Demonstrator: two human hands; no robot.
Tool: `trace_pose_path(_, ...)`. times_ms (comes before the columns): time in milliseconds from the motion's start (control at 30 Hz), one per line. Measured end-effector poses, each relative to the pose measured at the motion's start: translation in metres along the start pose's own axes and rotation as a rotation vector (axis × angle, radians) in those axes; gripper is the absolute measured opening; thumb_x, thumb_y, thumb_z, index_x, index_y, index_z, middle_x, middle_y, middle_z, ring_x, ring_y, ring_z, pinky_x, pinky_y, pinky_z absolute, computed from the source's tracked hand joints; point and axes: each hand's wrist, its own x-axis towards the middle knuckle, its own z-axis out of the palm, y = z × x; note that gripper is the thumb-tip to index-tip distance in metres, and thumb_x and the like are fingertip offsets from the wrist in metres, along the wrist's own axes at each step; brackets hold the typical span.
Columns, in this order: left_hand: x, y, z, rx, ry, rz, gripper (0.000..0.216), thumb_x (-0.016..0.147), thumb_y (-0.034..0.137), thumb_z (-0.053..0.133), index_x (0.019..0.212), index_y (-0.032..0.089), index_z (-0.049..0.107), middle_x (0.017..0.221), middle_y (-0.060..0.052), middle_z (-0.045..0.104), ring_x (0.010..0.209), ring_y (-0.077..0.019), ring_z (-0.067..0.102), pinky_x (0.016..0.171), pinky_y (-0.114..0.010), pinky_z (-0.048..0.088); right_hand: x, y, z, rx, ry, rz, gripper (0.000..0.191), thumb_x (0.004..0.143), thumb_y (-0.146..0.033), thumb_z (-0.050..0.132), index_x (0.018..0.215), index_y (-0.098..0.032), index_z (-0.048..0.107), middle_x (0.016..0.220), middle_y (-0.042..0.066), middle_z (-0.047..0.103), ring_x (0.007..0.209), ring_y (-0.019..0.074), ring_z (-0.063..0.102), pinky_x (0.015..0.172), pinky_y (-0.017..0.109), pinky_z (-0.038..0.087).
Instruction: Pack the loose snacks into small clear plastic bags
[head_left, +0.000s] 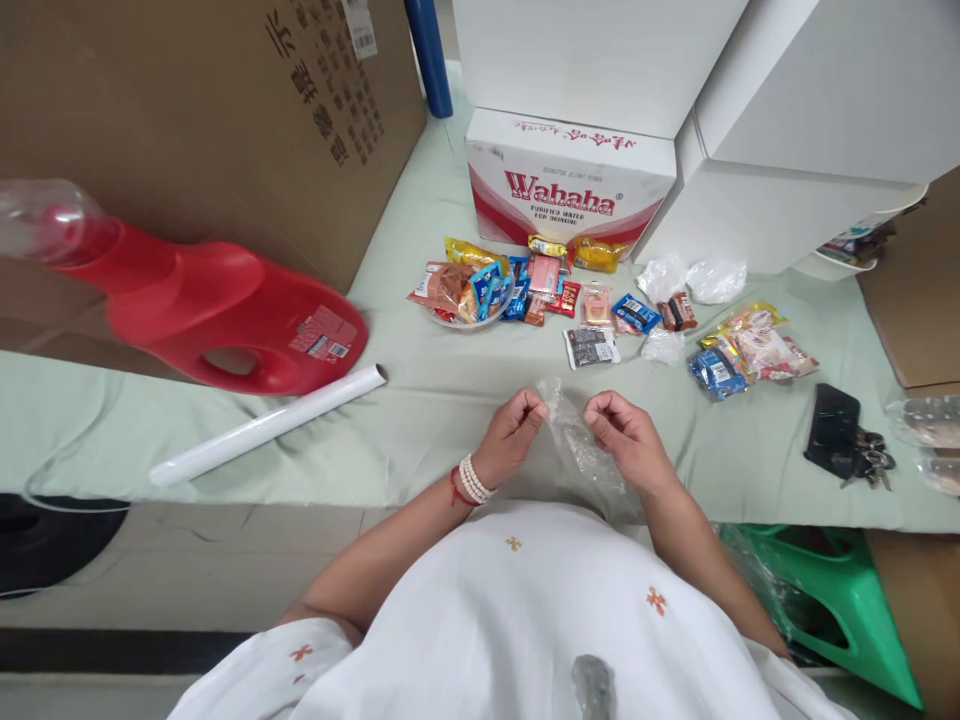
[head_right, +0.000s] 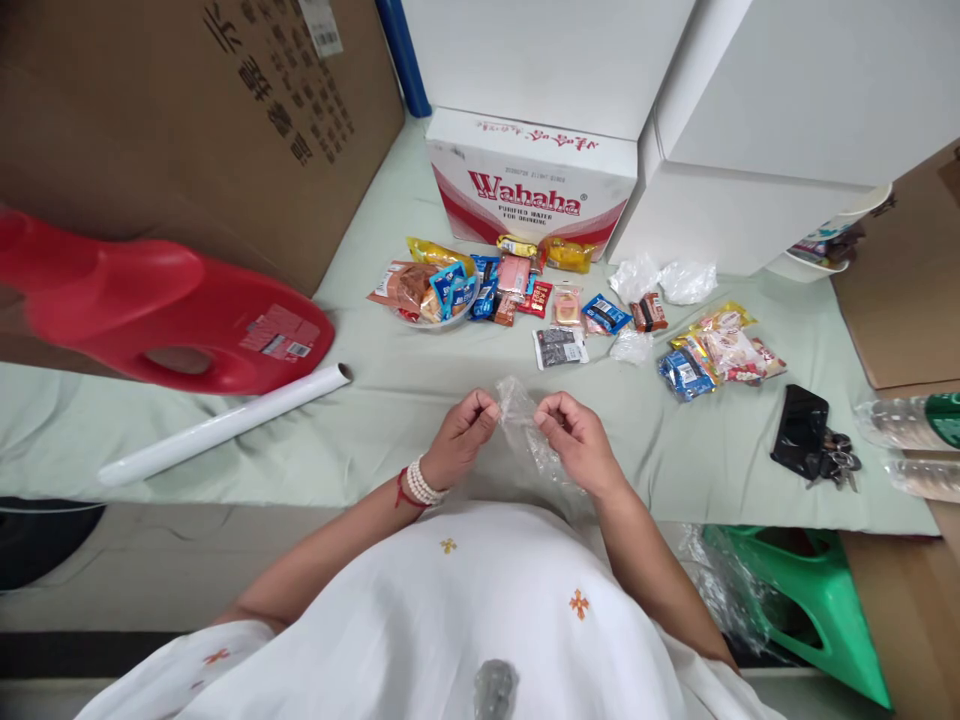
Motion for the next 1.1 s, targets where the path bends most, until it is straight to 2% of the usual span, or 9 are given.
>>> trace_pose_path(133,-0.001,-0.001,0.000,-0.013,-0.086,0.059,0.042,0.099,0.060,0.053,0.082,0.021,0.048,0.071,0.005,0.040,0.066,-0.0123,0.035,0.065,-0.028,0.033,0.000,0.003,-0.001,-0.007,-0.017,-0.014,0.032,0.090,-0.052,0.072,0.092,-0.022,0.061,0.067,-0.006,0.042,0.058,0.0109,0.035,0.053,0.025,0.027)
trace_pose_path(267,-0.002,0.000,0.000,0.094,-0.183,0.246,0.039,0.103,0.054,0.047,0.083,0.021,0.053,0.077,0.002,0.048,0.074,-0.0149,0.045,0.074,-0.030,0.041,0.000,0.005,0.011,-0.073,-0.062,-0.142,0.022,0.093,-0.044,0.071,0.095,-0.023,0.066,0.076,-0.003,0.050,0.064,0.0117,0.041,0.059,0.026,0.034)
trace_pose_path(400,-0.005,-0.004,-0.008,0.204,-0.185,0.424,0.030,0.106,0.041,0.045,0.087,0.022,0.057,0.085,-0.003,0.059,0.086,-0.0174,0.054,0.083,-0.033,0.047,-0.004,0.003,0.011,-0.205,0.044,-0.279,0.019,0.097,-0.038,0.067,0.087,-0.022,0.066,0.081,-0.001,0.053,0.070,0.0129,0.046,0.064,0.028,0.037)
trace_pose_path(533,-0.013,-0.011,-0.015,0.281,-0.193,0.547,0.021,0.107,0.032,0.045,0.099,0.022,0.061,0.107,-0.009,0.066,0.100,-0.0185,0.061,0.090,-0.035,0.050,-0.008,0.008,0.002,-0.104,0.037,-0.150,0.021,0.097,-0.042,0.067,0.088,-0.023,0.062,0.071,-0.004,0.048,0.060,0.0117,0.041,0.056,0.026,0.033)
trace_pose_path(600,-0.016,-0.013,-0.018,0.296,-0.168,0.539,0.022,0.107,0.033,0.043,0.099,0.022,0.061,0.107,-0.009,0.067,0.100,-0.0188,0.061,0.089,-0.036,0.051,-0.009,0.011,-0.004,0.051,0.038,-0.055,0.025,0.096,-0.046,0.067,0.089,-0.024,0.059,0.065,-0.006,0.043,0.053,0.0107,0.036,0.050,0.025,0.029)
trace_pose_path(700,-0.017,-0.014,-0.021,0.299,-0.083,0.519,0.019,0.107,0.030,0.044,0.095,0.023,0.058,0.094,-0.005,0.067,0.101,-0.0194,0.060,0.090,-0.036,0.050,-0.010,0.011,-0.011,0.170,0.124,-0.034,0.027,0.094,-0.049,0.070,0.090,-0.025,0.057,0.066,-0.006,0.043,0.052,0.0104,0.035,0.048,0.024,0.027)
trace_pose_path(767,-0.017,-0.014,-0.022,0.300,-0.048,0.529,0.018,0.107,0.027,0.044,0.094,0.024,0.056,0.088,-0.003,0.065,0.102,-0.0193,0.059,0.090,-0.036,0.049,-0.011,0.008,-0.010,0.142,0.148,-0.029,0.029,0.094,-0.053,0.069,0.092,-0.025,0.059,0.070,-0.005,0.046,0.054,0.0107,0.036,0.047,0.023,0.028)
trace_pose_path(967,-0.016,-0.010,-0.014,0.329,-0.070,0.488,0.025,0.107,0.036,0.043,0.093,0.023,0.059,0.099,-0.007,0.063,0.097,-0.0193,0.059,0.086,-0.036,0.050,-0.006,-0.002,0.021,-0.157,0.007,-0.137,0.029,0.090,-0.051,0.074,0.092,-0.022,0.070,0.083,0.001,0.059,0.069,0.0133,0.049,0.063,0.026,0.043)
trace_pose_path(1100,-0.017,-0.010,-0.020,0.176,0.061,0.355,0.025,0.106,0.038,0.047,0.092,0.022,0.060,0.098,-0.005,0.060,0.098,-0.0182,0.059,0.091,-0.037,0.050,-0.005,-0.003,0.015,-0.015,0.153,-0.127,0.023,0.093,-0.045,0.072,0.090,-0.023,0.068,0.080,-0.002,0.058,0.068,0.0117,0.051,0.066,0.025,0.046)
